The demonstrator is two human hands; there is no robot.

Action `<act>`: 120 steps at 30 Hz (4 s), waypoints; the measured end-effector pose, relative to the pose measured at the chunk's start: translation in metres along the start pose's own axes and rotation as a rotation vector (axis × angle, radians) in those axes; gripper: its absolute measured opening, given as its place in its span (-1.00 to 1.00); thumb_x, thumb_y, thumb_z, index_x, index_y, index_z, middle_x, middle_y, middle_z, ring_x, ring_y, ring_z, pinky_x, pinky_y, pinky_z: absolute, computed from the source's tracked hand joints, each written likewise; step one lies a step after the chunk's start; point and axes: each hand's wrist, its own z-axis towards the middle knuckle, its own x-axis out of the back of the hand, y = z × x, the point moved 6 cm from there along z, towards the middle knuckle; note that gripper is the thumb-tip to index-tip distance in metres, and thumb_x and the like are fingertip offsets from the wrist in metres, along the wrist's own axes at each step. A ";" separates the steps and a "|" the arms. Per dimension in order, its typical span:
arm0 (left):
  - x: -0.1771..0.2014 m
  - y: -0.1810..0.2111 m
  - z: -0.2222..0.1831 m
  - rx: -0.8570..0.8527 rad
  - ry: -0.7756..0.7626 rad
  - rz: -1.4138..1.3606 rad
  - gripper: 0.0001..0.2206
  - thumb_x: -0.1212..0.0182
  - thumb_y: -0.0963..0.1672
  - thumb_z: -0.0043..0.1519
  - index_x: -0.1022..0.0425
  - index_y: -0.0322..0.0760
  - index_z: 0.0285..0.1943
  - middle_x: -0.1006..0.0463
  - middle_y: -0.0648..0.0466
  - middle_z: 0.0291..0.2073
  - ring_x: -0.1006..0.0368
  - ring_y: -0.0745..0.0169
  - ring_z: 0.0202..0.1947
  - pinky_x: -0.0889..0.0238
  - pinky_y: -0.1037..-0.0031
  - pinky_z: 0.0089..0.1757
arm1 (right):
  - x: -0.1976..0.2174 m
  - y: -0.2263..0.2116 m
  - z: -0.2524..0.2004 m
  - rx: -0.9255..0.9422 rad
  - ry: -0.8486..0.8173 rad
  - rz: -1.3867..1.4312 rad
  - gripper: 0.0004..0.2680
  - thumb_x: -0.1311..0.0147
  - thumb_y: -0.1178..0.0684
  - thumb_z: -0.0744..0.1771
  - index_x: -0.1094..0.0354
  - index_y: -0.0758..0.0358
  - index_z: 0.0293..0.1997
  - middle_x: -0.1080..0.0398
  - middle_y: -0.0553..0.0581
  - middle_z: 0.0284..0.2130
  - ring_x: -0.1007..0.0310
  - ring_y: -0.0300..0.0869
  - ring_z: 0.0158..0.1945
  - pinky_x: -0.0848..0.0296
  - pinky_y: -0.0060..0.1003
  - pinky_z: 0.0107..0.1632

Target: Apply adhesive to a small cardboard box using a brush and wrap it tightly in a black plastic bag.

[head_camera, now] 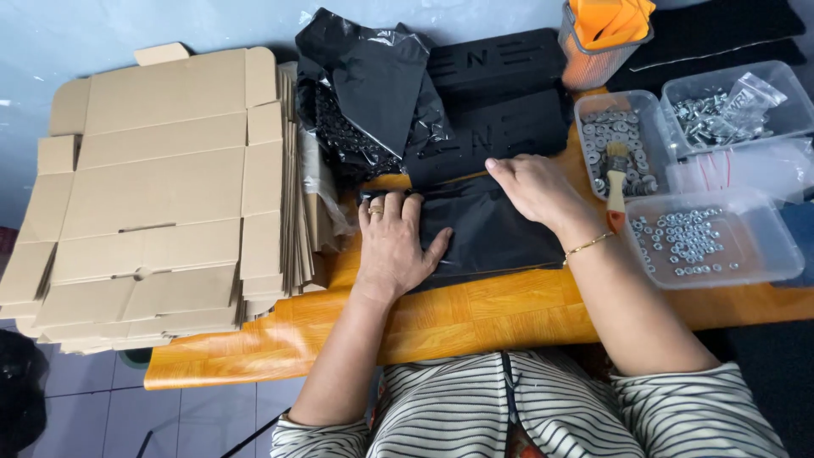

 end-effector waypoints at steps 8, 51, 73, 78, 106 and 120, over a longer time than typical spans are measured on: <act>0.001 0.002 0.002 -0.007 -0.031 0.008 -0.36 -0.08 0.22 0.16 -0.30 -0.24 0.21 -0.33 -0.07 -0.04 -0.26 -0.19 0.14 0.11 -0.16 0.24 | -0.006 -0.010 0.004 0.055 -0.101 -0.086 -0.49 0.40 -0.30 0.46 -0.26 0.32 0.38 -0.29 0.40 0.30 -0.13 0.24 0.42 -0.03 0.10 0.43; 0.005 0.003 0.004 -0.003 -0.011 -0.038 -0.35 -0.06 0.22 0.19 -0.29 -0.28 0.23 -0.35 -0.11 -0.02 -0.27 -0.21 0.15 0.16 -0.15 0.27 | -0.026 0.003 0.117 0.361 0.134 -0.725 -0.51 -0.09 0.03 0.31 -0.15 0.12 0.47 -0.22 0.48 0.32 -0.18 0.41 0.37 -0.08 0.28 0.30; 0.003 0.000 0.004 -0.010 0.010 -0.039 -0.34 -0.07 0.23 0.18 -0.31 -0.29 0.22 -0.36 -0.13 -0.02 -0.28 -0.24 0.15 0.11 -0.16 0.25 | -0.012 -0.040 0.094 0.712 0.883 -0.782 -0.77 0.09 0.09 0.36 -0.53 0.17 0.02 -0.49 0.34 -0.30 -0.55 0.25 -0.14 -0.46 0.05 -0.12; 0.004 0.000 0.003 -0.014 0.012 -0.040 -0.36 -0.08 0.22 0.18 -0.31 -0.26 0.22 -0.36 -0.11 -0.01 -0.30 -0.22 0.14 0.09 -0.14 0.26 | -0.013 -0.041 0.076 0.664 0.852 -0.801 -0.75 0.04 0.12 0.35 -0.52 0.24 0.09 -0.50 0.44 -0.21 -0.53 0.30 -0.06 -0.43 0.11 0.00; 0.016 0.007 0.006 -0.005 0.078 0.009 -0.41 -0.10 0.19 0.18 -0.43 -0.29 0.15 -0.47 -0.14 -0.07 -0.36 -0.27 0.00 0.02 -0.14 0.20 | 0.022 -0.035 0.094 0.525 0.862 -0.910 -0.74 0.01 0.16 0.30 -0.51 0.14 0.08 -0.45 0.13 -0.29 -0.47 0.01 -0.18 -0.45 -0.16 -0.11; 0.017 0.006 0.005 -0.008 0.066 -0.004 -0.41 -0.06 0.19 0.21 -0.41 -0.30 0.16 -0.46 -0.16 -0.09 -0.35 -0.29 -0.01 0.03 -0.13 0.20 | 0.019 -0.018 0.148 0.208 0.592 -0.829 -0.53 0.18 0.19 0.36 -0.06 0.33 0.52 -0.13 0.76 0.27 -0.10 0.56 0.31 -0.08 0.41 0.28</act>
